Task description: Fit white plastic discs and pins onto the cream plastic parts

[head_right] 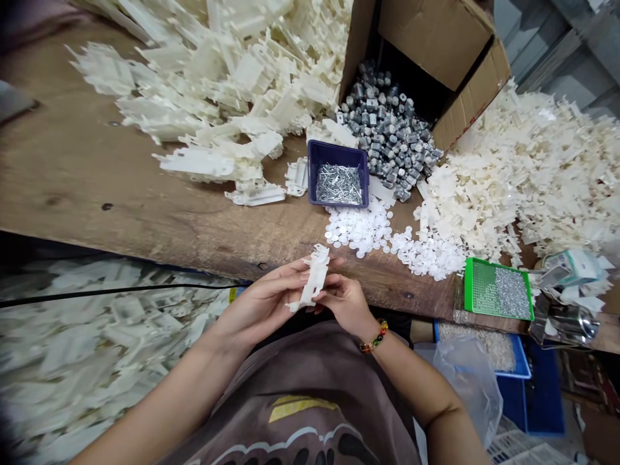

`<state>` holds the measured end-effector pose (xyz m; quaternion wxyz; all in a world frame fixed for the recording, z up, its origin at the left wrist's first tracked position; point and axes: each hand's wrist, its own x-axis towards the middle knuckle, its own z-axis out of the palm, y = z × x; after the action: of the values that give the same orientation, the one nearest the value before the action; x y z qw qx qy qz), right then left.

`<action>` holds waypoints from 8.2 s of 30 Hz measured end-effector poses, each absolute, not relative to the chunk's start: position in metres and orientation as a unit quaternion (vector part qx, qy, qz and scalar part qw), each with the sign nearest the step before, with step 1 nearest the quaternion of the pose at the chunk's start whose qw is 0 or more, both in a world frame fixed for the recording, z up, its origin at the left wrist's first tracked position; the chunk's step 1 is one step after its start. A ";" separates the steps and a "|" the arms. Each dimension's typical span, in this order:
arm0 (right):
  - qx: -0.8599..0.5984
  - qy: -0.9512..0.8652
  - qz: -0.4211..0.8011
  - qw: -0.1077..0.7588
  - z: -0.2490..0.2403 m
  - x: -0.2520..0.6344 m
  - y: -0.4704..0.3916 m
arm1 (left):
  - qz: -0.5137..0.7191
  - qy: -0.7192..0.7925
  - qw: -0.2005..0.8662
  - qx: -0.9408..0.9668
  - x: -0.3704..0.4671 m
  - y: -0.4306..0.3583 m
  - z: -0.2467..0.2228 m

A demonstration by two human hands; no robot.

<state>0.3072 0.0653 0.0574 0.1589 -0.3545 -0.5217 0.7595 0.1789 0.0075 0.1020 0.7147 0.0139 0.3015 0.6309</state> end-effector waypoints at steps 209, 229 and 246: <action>-0.548 -0.836 0.023 -0.022 0.108 0.379 0.287 | 0.589 0.398 0.688 0.142 0.236 0.076 0.064; -0.262 -0.931 0.122 0.224 0.108 0.374 0.124 | 0.643 0.480 0.543 0.246 0.233 0.079 0.057; -0.316 -0.918 0.095 0.218 0.103 0.363 0.097 | 0.609 0.460 0.563 0.317 0.223 0.068 0.070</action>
<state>0.3634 0.0971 0.1030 0.2183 -0.3161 -0.9184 0.0947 0.2231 0.0677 0.0701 0.5630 0.3169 0.4596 0.6094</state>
